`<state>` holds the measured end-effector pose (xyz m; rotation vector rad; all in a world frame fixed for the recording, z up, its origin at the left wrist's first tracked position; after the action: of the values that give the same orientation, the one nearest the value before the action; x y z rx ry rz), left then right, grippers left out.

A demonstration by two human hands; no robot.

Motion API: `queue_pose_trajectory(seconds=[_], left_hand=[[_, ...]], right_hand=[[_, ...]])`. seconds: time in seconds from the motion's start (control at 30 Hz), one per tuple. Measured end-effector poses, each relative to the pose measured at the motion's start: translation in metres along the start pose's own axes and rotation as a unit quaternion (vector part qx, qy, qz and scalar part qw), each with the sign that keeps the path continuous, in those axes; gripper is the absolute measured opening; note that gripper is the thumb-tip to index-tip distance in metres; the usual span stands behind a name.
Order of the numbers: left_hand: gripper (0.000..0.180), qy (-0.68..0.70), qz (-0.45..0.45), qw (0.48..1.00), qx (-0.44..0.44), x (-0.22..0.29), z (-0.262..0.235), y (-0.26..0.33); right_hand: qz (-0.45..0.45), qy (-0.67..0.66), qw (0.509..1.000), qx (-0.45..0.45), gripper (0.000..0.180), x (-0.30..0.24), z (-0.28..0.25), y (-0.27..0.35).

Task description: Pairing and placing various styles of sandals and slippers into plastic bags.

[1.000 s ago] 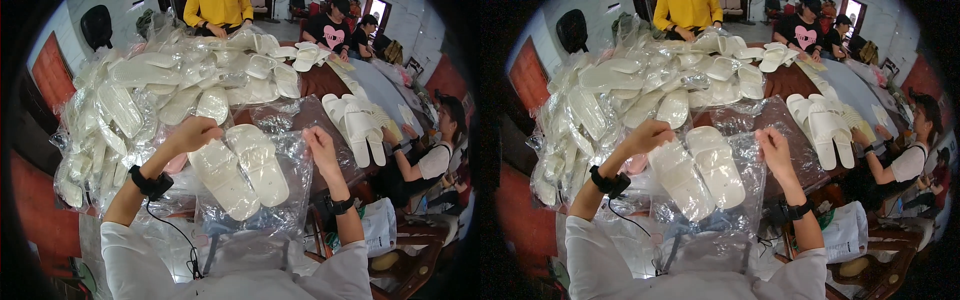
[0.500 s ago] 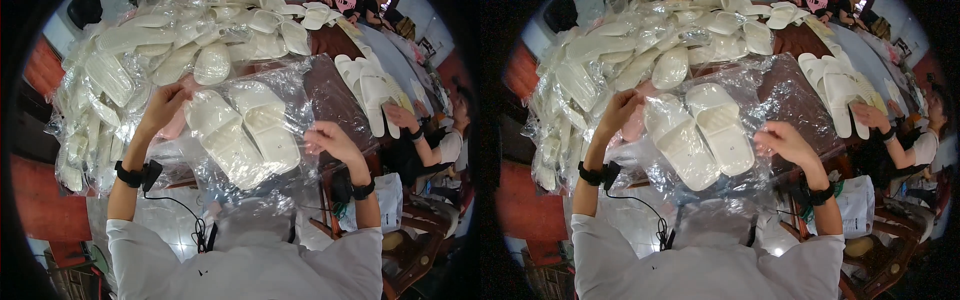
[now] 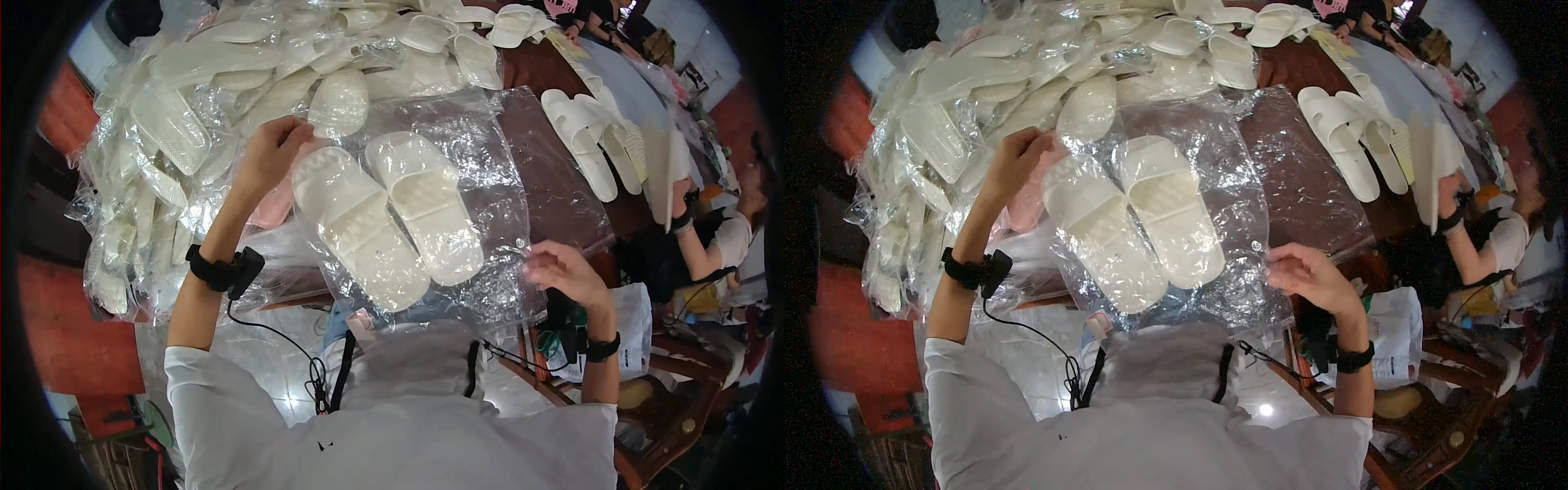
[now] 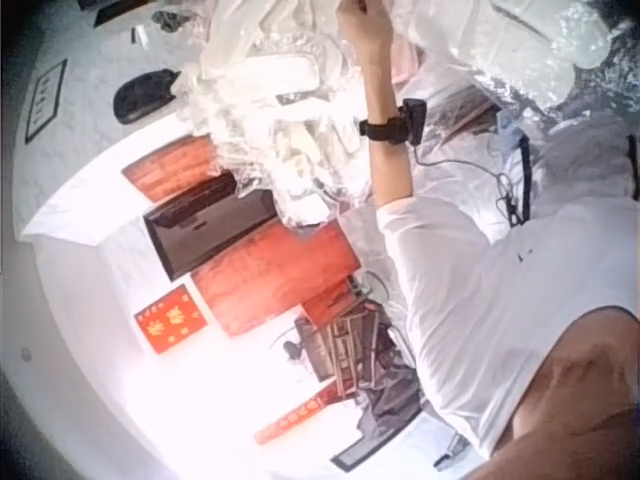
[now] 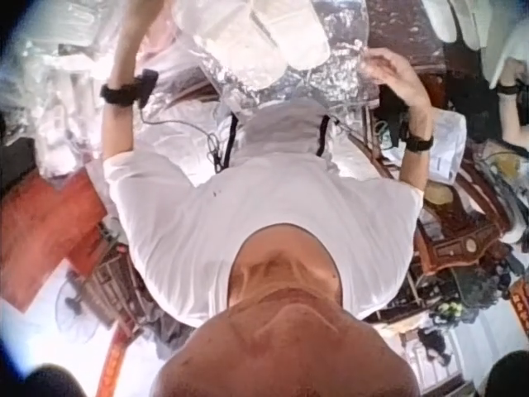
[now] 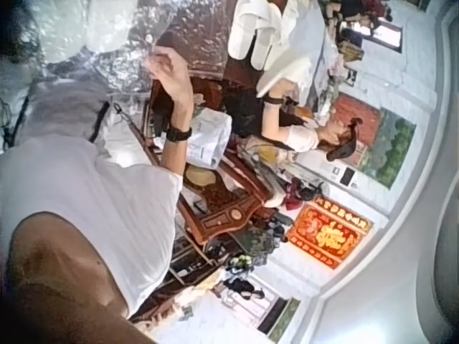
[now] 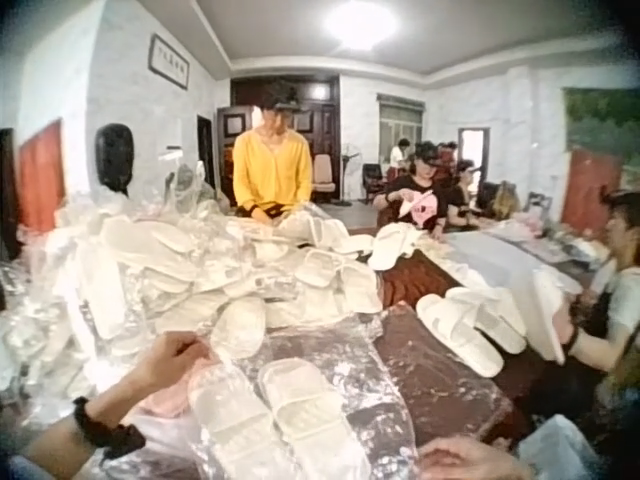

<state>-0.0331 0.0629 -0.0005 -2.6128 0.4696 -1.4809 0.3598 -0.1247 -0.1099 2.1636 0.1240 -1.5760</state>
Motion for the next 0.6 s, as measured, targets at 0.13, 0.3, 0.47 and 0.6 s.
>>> queue_pose_trajectory(seconds=[0.13, 0.3, 0.47, 0.6], left_hand=[[0.027, -0.011, 0.004, 1.0, 0.002, -0.01, -0.005, -0.004], [0.024, -0.111, -0.013, 0.994, 0.015, -0.002, 0.001, -0.005], [0.031, -0.074, -0.051, 0.994, -0.056, -0.01, 0.018, -0.016], [0.032, -0.117, -0.044, 0.99, -0.066, 0.003, 0.029, -0.021]], right_hand=[[0.029, -0.028, 0.998, 0.049, 0.018, 0.018, -0.008, 0.001], [0.012, -0.051, 0.987, 0.149, 0.011, 0.02, -0.037, 0.006], [0.013, -0.046, 0.986, 0.159, 0.013, 0.011, -0.054, 0.009], [0.036, -0.08, 0.983, 0.162, 0.013, 0.016, -0.064, 0.0]])
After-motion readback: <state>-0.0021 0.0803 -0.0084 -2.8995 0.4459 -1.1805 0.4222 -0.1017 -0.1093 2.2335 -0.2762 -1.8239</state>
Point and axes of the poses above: each hand's wrist, its own y-axis away from the middle knuckle, its own z-axis out of the palm, x = y × z, the point moved 10 cm from there along -y, towards the middle knuckle, and after that the axes turned 8 degrees about y, right-handed, at the moved point
